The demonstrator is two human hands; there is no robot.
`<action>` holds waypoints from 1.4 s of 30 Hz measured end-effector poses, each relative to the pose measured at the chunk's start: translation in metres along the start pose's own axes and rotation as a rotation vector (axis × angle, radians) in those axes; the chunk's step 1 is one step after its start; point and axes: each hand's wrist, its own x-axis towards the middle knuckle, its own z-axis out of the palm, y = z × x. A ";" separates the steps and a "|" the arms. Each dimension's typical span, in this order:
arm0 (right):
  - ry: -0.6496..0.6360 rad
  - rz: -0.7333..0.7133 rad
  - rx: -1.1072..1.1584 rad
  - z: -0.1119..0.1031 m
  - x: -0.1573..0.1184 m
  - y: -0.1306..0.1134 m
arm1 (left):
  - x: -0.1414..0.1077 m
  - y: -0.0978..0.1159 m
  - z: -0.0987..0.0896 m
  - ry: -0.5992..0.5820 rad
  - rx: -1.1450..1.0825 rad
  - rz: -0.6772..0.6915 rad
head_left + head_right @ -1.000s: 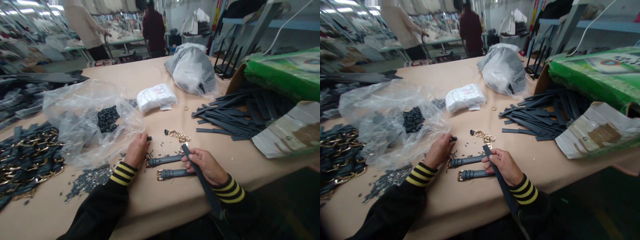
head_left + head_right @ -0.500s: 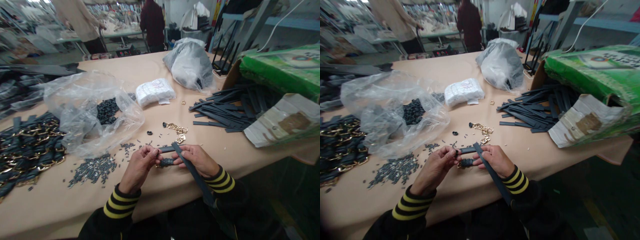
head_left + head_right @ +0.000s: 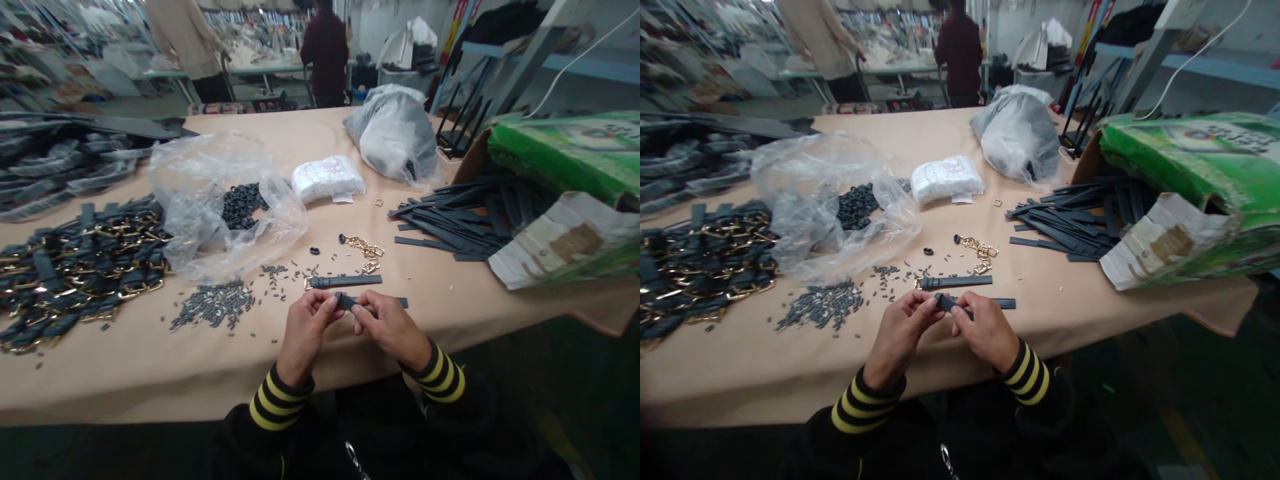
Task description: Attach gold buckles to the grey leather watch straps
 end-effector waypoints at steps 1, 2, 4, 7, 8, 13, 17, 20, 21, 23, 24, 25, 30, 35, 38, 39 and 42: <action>-0.009 -0.008 -0.014 0.000 -0.001 -0.001 | -0.002 -0.002 0.001 0.000 0.082 0.056; -0.020 -0.019 -0.030 -0.001 -0.003 -0.002 | -0.005 -0.004 0.002 -0.006 0.161 0.113; -0.054 -0.046 -0.068 -0.004 -0.005 -0.004 | -0.011 -0.008 0.004 -0.025 0.288 0.210; -0.116 -0.063 -0.091 -0.008 -0.006 -0.005 | -0.018 -0.014 0.005 -0.074 0.437 0.300; -0.124 -0.065 -0.082 -0.008 -0.007 -0.004 | -0.020 -0.017 0.005 -0.081 0.494 0.331; -0.020 -0.063 0.148 0.005 -0.010 0.009 | -0.025 -0.033 0.006 -0.012 0.641 0.520; 0.013 -0.046 0.263 0.017 -0.014 0.017 | -0.029 -0.045 0.013 0.090 0.490 0.372; 0.017 -0.040 0.280 0.017 -0.013 0.016 | -0.033 -0.046 0.019 0.126 0.427 0.347; 0.023 -0.049 0.285 0.015 -0.012 0.015 | -0.034 -0.044 0.020 0.108 0.416 0.355; 0.016 -0.072 0.274 0.011 -0.010 0.013 | -0.032 -0.036 0.020 0.089 0.384 0.332; -0.003 -0.083 0.254 0.009 -0.009 0.012 | -0.031 -0.032 0.019 0.103 0.370 0.310; -0.029 -0.092 0.224 0.008 -0.009 0.012 | -0.028 -0.026 0.016 0.120 0.363 0.283; -0.085 -0.098 0.153 0.009 -0.013 0.012 | -0.014 -0.009 0.004 -0.033 0.361 0.147; -0.008 -0.082 0.105 0.014 -0.013 0.012 | -0.016 -0.016 0.006 -0.147 0.281 0.050; -0.020 -0.103 0.021 0.014 -0.010 0.013 | -0.018 -0.019 0.007 -0.113 0.335 0.084; -0.030 -0.111 0.015 0.013 -0.009 0.014 | -0.018 -0.020 0.006 -0.096 0.357 0.094; -0.111 -0.072 0.115 0.008 -0.007 0.015 | -0.014 -0.019 0.005 -0.060 0.355 0.099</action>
